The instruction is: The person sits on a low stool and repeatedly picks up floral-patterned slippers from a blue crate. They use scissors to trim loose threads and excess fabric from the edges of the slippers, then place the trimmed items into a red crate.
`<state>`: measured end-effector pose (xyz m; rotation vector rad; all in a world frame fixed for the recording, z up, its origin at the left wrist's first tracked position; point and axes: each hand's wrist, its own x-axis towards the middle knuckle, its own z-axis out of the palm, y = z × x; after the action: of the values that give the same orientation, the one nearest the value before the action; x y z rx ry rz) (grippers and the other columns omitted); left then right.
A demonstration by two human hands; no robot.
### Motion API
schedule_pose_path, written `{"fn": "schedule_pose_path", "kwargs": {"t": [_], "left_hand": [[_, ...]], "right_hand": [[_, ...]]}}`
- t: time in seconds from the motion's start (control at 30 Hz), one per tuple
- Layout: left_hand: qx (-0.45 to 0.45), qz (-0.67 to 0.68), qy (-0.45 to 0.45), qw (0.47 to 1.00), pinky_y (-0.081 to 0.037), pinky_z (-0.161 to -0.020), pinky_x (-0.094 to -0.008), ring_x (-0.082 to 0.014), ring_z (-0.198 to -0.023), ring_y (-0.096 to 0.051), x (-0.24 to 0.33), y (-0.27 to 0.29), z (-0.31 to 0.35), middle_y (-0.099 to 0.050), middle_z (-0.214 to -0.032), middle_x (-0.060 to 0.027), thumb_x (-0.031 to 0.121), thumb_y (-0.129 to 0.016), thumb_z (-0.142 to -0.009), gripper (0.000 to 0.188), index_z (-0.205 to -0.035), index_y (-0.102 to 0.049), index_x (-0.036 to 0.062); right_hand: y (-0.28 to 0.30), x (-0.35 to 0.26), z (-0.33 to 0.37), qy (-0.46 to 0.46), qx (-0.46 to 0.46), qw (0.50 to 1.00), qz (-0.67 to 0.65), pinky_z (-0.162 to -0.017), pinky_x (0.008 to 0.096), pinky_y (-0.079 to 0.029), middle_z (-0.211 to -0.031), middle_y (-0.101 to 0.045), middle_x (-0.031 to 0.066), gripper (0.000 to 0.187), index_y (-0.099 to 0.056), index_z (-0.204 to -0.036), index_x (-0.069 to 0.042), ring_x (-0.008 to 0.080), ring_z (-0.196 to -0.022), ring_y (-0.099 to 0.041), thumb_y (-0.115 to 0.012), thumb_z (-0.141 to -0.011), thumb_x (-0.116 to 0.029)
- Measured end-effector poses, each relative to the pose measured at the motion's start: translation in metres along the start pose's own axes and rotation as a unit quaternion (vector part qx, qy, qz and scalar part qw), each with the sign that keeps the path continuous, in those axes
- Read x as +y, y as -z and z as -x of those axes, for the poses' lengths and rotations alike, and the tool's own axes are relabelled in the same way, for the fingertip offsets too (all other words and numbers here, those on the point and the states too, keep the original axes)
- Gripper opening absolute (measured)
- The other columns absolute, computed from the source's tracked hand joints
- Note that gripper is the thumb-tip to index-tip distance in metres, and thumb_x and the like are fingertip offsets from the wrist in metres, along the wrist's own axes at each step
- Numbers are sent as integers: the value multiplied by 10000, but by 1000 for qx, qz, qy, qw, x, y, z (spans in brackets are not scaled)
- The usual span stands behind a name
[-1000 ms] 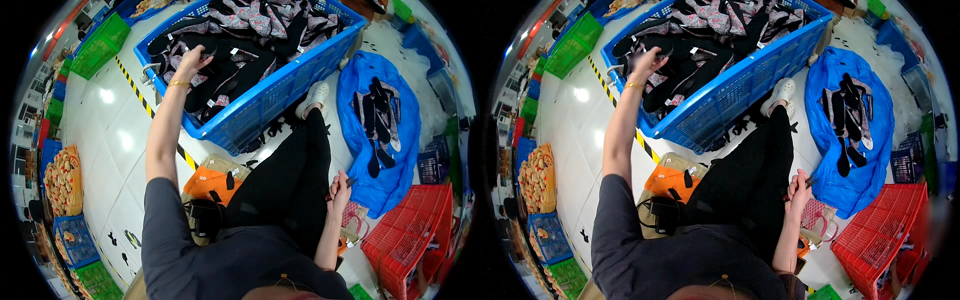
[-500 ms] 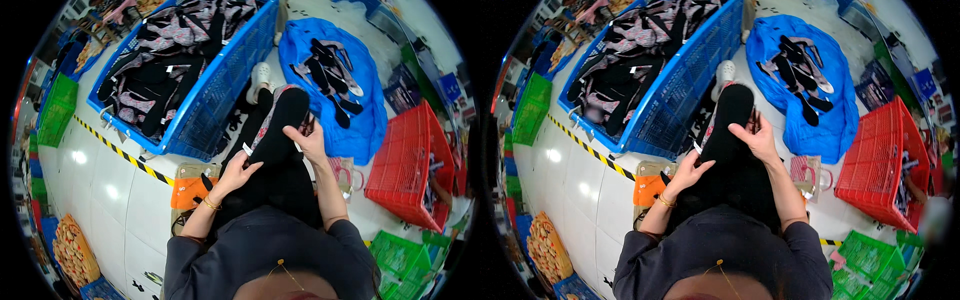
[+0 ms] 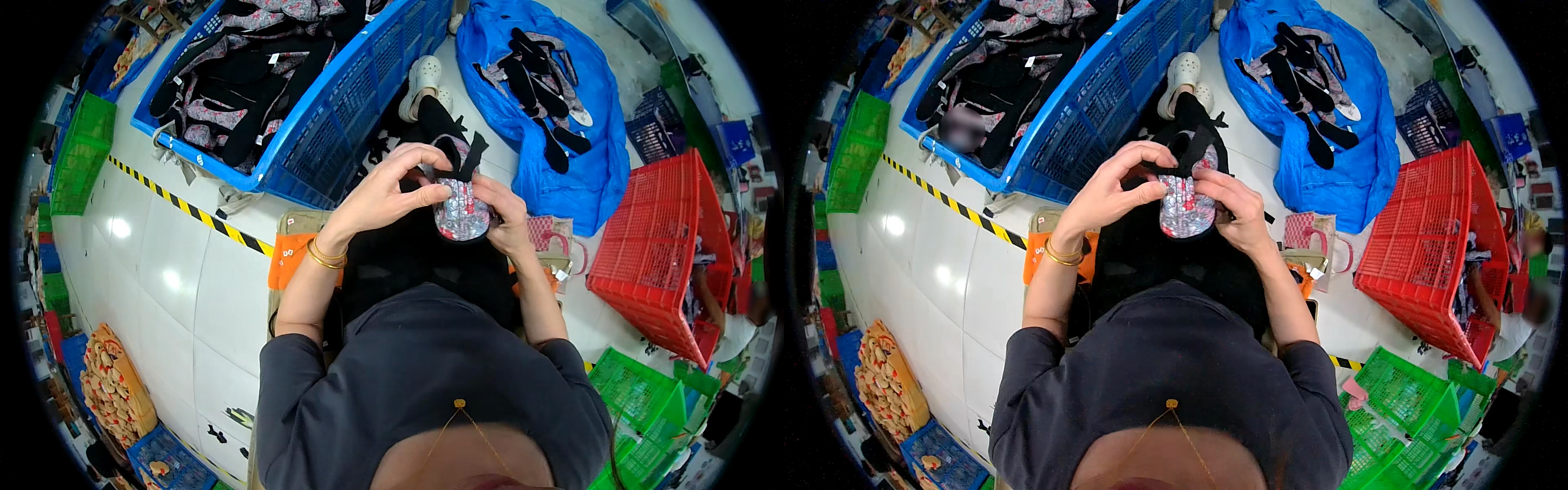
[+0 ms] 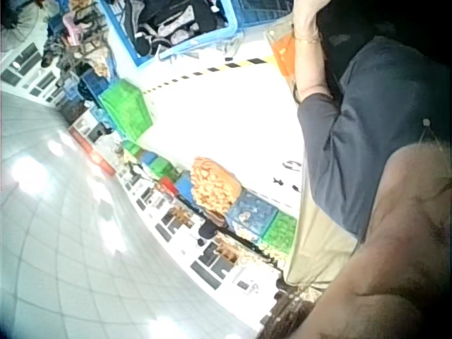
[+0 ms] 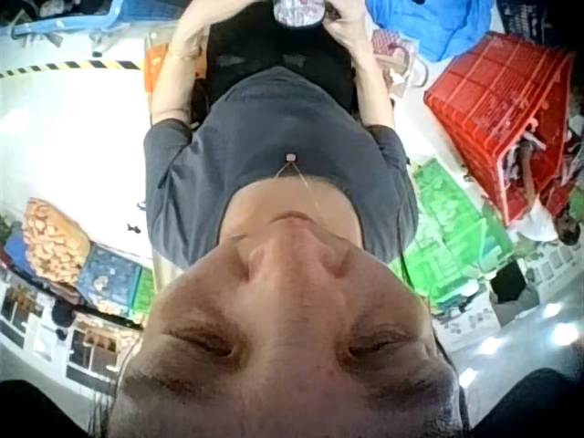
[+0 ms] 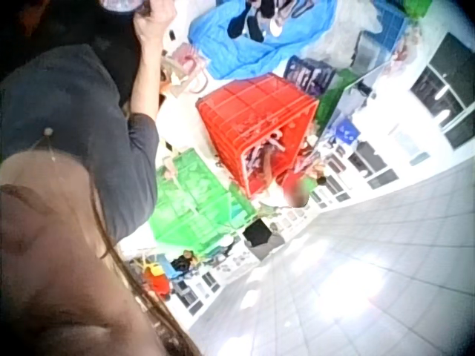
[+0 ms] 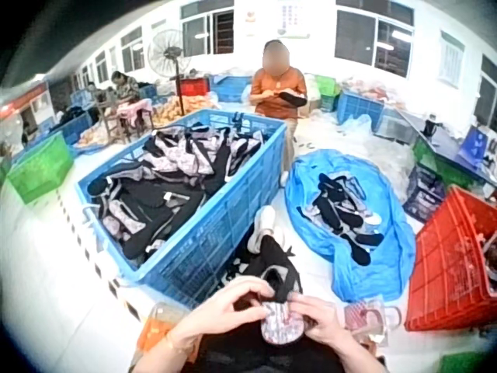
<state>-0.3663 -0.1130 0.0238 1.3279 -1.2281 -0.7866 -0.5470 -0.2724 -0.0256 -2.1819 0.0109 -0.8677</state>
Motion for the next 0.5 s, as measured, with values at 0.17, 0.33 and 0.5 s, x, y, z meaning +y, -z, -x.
{"fn": "schedule_pose_path", "kwargs": {"t": [0.17, 0.33, 0.5], "left_hand": [[-17, -99, -50, 994, -462, -772, -247, -127, -935, -546, -9, -5, 0, -565, -1067, -61, 192, -769, -804, 351, -1059, -618, 4], [8, -36, 49, 998, -402, -649, -226, -83, -750, -486, -33, -12, 6, -566, -983, -23, 210, -787, -789, 372, -1060, -639, 3], [11, -12, 39, 999, -378, -625, -221, -70, -728, -462, -43, -10, 3, -561, -983, -7, 201, -779, -797, 368, -1081, -643, 11]], "right_hand": [[-3, 2, 2, -32, -23, 999, 25, -790, 321, -538, -1161, -644, 113, 483, -648, -1059, -71, 287, -1034, -651, -576, -645, 167], [15, 11, 12, -216, -85, 960, 156, -770, 327, -506, -1127, -589, 132, 447, -566, -1190, -43, 291, -950, -626, -706, -766, -12], [30, -15, 0, -265, -96, 960, 1, -707, 276, -439, -916, -543, 76, 401, -584, -1205, -5, 173, -781, -524, -696, -828, -86]]}}
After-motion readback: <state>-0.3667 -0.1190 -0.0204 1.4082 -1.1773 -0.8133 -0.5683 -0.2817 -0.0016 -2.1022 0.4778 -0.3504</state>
